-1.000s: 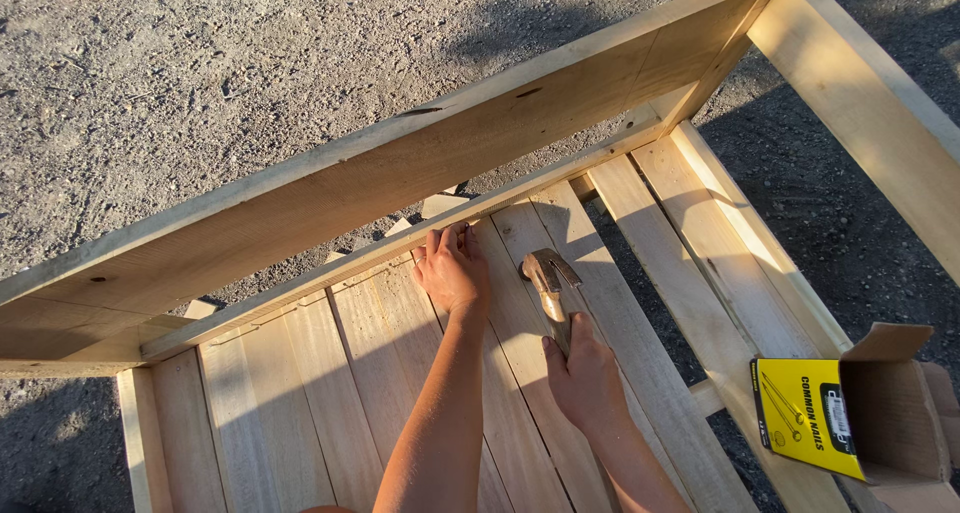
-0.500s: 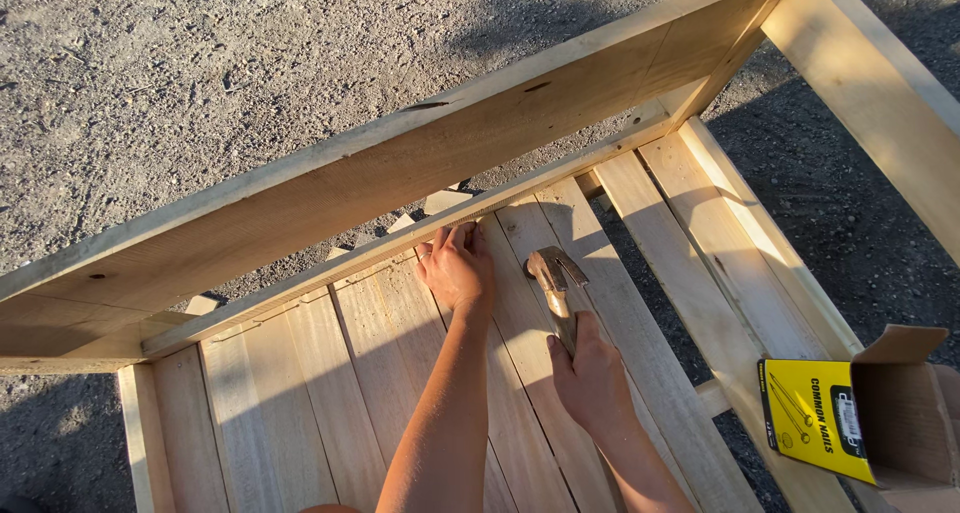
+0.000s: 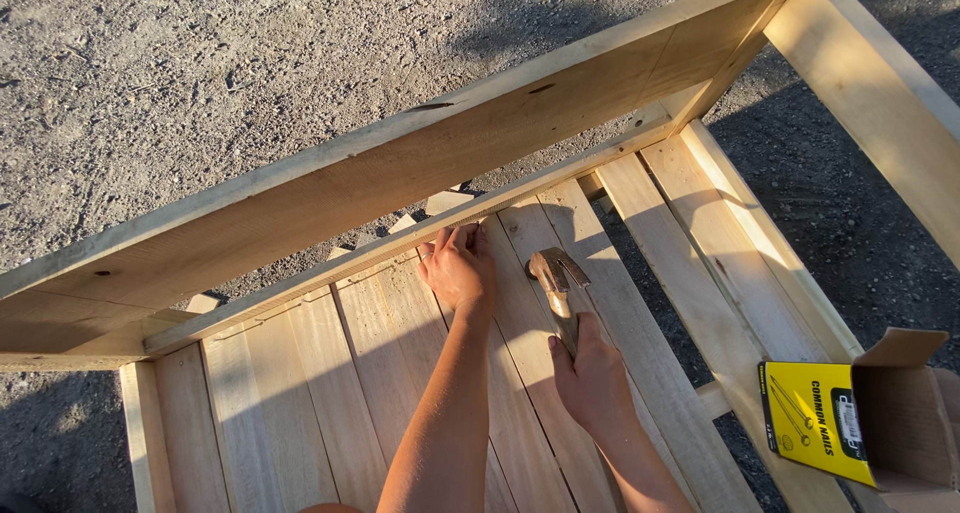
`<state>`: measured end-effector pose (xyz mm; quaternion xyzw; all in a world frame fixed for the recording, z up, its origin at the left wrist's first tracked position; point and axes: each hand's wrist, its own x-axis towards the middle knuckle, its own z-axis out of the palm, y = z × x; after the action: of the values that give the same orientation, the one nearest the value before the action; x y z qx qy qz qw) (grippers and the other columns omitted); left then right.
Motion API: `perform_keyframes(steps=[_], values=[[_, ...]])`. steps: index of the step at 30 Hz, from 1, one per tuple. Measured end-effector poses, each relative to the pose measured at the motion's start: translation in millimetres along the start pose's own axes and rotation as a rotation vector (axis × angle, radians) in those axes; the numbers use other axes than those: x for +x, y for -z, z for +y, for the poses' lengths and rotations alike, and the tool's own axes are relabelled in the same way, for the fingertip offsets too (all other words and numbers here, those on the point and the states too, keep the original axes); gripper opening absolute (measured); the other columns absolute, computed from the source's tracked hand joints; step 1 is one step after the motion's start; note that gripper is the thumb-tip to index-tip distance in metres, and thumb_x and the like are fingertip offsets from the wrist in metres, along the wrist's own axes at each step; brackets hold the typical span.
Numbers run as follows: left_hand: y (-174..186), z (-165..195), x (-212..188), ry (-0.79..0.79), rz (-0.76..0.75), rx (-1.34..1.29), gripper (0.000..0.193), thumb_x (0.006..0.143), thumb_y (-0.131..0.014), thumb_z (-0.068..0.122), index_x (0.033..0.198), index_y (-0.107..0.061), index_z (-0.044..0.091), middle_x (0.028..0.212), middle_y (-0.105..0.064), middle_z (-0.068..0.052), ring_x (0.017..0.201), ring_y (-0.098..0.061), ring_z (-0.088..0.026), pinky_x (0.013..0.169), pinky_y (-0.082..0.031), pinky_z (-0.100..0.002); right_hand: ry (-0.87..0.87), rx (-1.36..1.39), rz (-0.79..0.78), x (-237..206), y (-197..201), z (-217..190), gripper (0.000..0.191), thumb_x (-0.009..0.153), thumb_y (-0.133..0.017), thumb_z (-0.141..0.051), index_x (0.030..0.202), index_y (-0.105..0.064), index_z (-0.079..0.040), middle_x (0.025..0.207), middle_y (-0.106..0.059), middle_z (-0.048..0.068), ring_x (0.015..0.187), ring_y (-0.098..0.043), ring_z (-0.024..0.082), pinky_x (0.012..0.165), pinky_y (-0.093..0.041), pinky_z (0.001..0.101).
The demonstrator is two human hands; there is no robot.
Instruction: The person sits on an unfinished wooden frame and hammers nails into its wooden slats, taking nails one at a time from a small cardboard box and driving them along the slats to fasten them to the frame.
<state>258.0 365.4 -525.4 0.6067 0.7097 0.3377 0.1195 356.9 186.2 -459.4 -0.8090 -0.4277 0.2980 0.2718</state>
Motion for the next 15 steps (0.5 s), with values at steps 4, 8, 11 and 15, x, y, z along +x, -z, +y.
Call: perform_keyframes(steps=[4,8,11,15], values=[[-1,-2,0,-0.004,-0.026,0.019,0.016,0.089,-0.072,0.034,0.088,-0.078,0.019,0.096,-0.069,0.003,0.105,-0.06,-0.031,0.095,-0.041,-0.045,0.044,0.002,0.024,0,-1,1,0.031,0.095,-0.062,-0.025,0.112,-0.051,-0.002,0.067,-0.067,0.022,0.067,-0.072,0.041,0.061,-0.052,0.0502],[-2,-2,1,-0.039,0.049,0.004,0.016,0.087,-0.073,0.033,0.085,-0.079,0.018,0.095,-0.07,0.003,0.106,-0.058,-0.035,0.095,-0.04,-0.047,0.08,0.014,0.056,3,-2,0,0.032,0.096,-0.064,-0.026,0.111,-0.052,-0.001,0.069,-0.067,0.023,0.069,-0.071,0.042,0.061,-0.052,0.05],[-3,-1,1,-0.057,0.081,-0.001,0.015,0.086,-0.074,0.033,0.085,-0.079,0.019,0.093,-0.07,0.002,0.105,-0.059,-0.036,0.095,-0.04,-0.047,0.117,0.076,0.067,12,-3,-5,0.03,0.097,-0.063,-0.029,0.105,-0.052,-0.002,0.071,-0.066,0.022,0.067,-0.07,0.042,0.06,-0.051,0.0499],[-2,-1,1,-0.006,0.016,-0.024,0.014,0.087,-0.073,0.032,0.085,-0.079,0.02,0.092,-0.07,0.003,0.101,-0.061,-0.032,0.092,-0.042,-0.045,0.103,0.095,0.041,25,-4,-19,0.033,0.099,-0.062,-0.032,0.097,-0.049,-0.002,0.073,-0.063,0.025,0.069,-0.065,0.048,0.061,-0.05,0.0521]])
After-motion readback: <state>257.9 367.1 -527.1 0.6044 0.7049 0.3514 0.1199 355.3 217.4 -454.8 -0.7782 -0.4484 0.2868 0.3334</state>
